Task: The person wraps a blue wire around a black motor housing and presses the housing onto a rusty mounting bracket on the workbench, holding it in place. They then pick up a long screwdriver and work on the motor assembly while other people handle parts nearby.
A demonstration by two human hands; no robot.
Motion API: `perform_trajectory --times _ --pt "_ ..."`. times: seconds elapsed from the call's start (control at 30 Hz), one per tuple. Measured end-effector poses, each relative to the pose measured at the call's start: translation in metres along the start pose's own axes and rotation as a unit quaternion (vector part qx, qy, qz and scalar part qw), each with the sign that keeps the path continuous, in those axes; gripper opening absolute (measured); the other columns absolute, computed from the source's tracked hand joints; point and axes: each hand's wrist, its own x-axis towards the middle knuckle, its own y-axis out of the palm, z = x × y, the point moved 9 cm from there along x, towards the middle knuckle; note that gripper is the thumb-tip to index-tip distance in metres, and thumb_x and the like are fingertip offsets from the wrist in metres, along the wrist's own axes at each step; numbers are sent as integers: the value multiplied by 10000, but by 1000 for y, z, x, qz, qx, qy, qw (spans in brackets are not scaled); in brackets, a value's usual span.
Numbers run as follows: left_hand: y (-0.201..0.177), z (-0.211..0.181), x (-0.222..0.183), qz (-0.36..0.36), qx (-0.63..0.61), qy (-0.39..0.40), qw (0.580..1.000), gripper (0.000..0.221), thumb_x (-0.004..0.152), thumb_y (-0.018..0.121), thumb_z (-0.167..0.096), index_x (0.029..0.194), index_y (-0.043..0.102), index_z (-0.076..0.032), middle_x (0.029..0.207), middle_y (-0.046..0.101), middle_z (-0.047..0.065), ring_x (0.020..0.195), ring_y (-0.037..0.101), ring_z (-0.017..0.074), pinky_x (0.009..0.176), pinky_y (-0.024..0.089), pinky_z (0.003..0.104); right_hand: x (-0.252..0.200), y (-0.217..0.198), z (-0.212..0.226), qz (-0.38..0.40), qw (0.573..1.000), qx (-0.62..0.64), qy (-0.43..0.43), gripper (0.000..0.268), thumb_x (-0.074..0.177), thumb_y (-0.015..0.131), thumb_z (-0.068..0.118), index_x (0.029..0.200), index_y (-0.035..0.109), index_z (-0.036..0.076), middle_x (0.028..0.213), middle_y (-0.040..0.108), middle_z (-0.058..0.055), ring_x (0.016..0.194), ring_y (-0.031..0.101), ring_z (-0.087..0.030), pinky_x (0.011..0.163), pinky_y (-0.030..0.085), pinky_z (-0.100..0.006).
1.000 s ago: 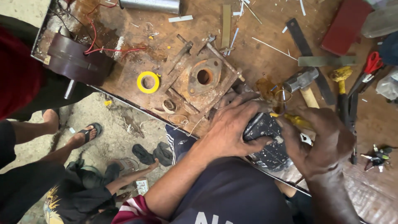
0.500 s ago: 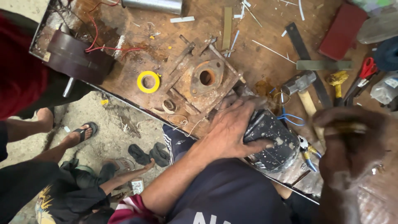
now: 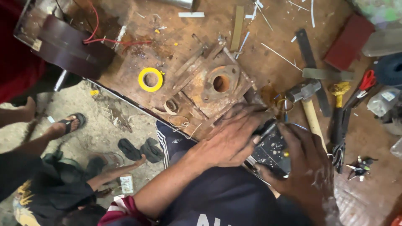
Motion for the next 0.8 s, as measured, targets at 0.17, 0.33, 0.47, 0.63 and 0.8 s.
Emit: perform_trajectory --times 0.17,0.33,0.47,0.63,0.8 --pt "0 5 -3 -27 -40 -11 999 591 931 568 -107 1497 438 4 1481 524 246 1422 496 396 1246 373 481 -2 2 -1 -4 1000 3 2 965 543 888 339 1384 518 43 1323 556 -215 1209 562 -421 1005 493 -512" --pt "-3 3 -7 -51 26 1 998 593 905 594 -67 1480 467 1 1434 546 242 1401 523 395 1228 374 484 1 3 2 -4 999 -30 17 983 545 904 320 1403 514 42 1307 544 -218 1189 555 -441 1002 486 -512" --pt "4 3 -8 -42 19 18 999 568 910 606 -73 1462 486 -7 1431 557 228 1418 522 383 1248 367 482 1 4 -13 30 998 32 54 992 526 913 371 1378 505 65 1303 537 -195 1195 571 -406 992 499 -490" --pt "6 6 -7 -45 64 8 997 550 882 616 -85 1418 521 -11 1420 569 228 1405 525 367 1241 337 497 -7 16 -14 13 998 -58 33 1101 477 930 447 1413 494 65 1329 535 -217 1205 567 -419 926 505 -486" --pt "8 5 -9 -7 49 18 999 673 851 635 -106 1491 459 8 1521 505 240 1500 450 361 1289 309 487 2 5 7 -4 998 -27 59 1060 494 941 381 1404 496 71 1271 533 -208 1182 565 -423 968 502 -504"
